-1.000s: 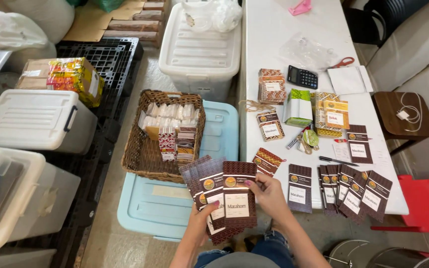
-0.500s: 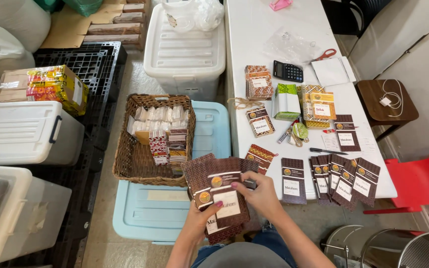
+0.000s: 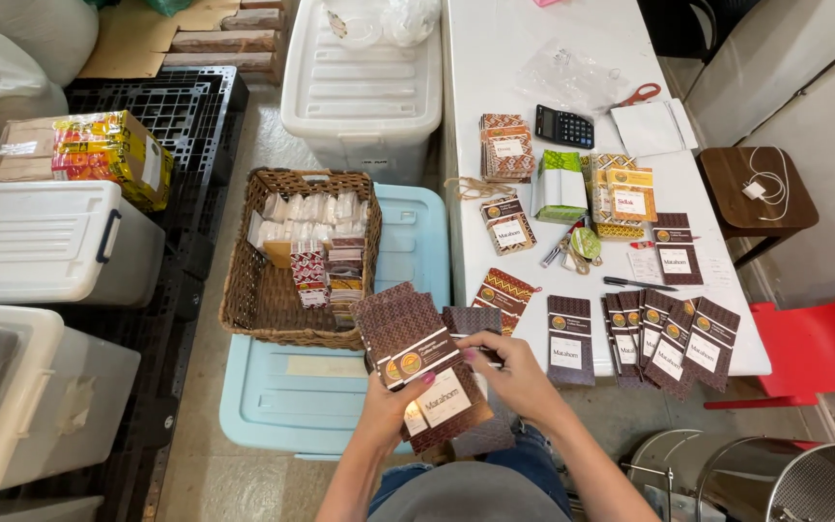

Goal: The person picks up several bags of coffee from a table and places them together with others on the same surface, then writes on a piece of paper.

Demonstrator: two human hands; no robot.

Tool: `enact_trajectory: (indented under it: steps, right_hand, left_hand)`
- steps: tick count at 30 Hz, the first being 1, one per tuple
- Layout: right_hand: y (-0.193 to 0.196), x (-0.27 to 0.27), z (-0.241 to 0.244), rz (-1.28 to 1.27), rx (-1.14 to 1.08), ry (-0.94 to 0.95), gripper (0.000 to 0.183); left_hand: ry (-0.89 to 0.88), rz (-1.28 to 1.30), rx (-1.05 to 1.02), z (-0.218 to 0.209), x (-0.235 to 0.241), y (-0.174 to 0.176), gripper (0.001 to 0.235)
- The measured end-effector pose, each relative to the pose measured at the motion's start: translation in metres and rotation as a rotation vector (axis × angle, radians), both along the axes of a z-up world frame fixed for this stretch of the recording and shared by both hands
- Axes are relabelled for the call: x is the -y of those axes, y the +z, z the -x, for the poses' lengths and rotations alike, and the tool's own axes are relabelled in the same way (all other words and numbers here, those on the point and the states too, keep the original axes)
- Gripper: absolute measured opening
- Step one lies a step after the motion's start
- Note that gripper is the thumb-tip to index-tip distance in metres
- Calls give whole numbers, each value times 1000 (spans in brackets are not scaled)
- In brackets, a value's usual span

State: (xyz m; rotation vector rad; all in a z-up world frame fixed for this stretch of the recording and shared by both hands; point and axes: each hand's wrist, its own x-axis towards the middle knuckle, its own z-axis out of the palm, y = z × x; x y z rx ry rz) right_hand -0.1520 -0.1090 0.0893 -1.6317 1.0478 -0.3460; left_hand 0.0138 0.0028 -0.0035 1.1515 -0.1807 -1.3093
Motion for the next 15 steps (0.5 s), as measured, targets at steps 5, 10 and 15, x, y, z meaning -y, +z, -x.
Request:
enact_trajectory:
  steps: [5, 10, 15]
  right_hand:
    - [-16, -4, -2, -73, 164, -59, 14]
    - [-18, 16, 18, 57, 192, -61, 58]
    - [-27, 23, 36, 110, 132, -49, 43]
  left_hand:
    - [-29, -156, -77, -6, 5, 8, 51]
    - [-10, -215, -139, -22, 2, 14, 57]
    - [100, -100, -1, -24, 4, 15, 52]
